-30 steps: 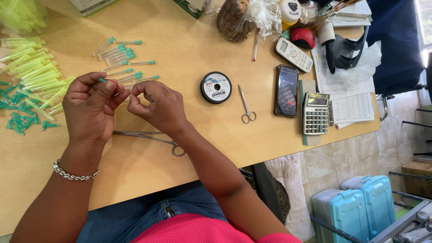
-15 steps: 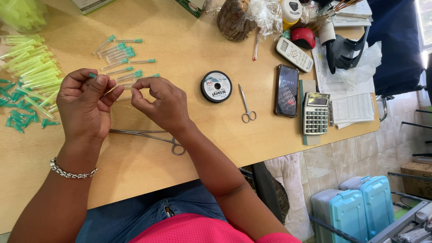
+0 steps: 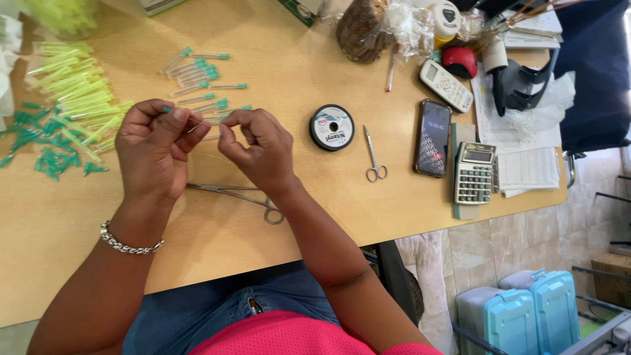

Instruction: The person sits at a cluttered table and assembles small medical components. They thread a thin filament through a green plastic cap, use a hemostat to pull the filament through, and then insert the cap into a small transparent tube. The process is repeated for multiple units.

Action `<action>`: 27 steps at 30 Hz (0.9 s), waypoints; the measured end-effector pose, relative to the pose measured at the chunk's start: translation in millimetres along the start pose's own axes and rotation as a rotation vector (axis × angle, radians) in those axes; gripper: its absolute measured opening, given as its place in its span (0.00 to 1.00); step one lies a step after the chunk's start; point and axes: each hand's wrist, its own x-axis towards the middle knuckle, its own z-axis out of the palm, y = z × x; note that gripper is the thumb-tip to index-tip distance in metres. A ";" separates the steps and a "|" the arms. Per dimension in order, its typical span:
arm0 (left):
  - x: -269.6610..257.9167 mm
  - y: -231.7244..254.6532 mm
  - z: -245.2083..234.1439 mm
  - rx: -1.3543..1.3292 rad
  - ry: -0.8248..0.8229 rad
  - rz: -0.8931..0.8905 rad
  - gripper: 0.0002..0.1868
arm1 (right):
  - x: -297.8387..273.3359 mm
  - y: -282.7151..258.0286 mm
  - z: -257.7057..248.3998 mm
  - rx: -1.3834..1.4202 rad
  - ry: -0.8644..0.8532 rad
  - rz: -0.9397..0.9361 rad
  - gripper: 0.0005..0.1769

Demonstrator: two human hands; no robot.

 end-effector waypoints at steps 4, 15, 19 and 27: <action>0.3 -0.7 -2.1 -0.060 -0.047 0.033 0.09 | 3.4 -2.9 -2.4 0.068 0.059 -0.080 0.09; -4.6 7.3 0.9 -0.102 -0.042 -0.021 0.09 | -1.7 5.0 -1.3 0.200 0.034 -0.234 0.06; -8.1 10.3 4.7 -0.093 -0.032 -0.043 0.10 | -1.7 4.1 -1.5 0.220 0.028 -0.238 0.06; -9.4 8.4 4.1 -0.102 -0.034 -0.045 0.10 | 1.3 0.5 0.5 0.192 0.017 -0.268 0.08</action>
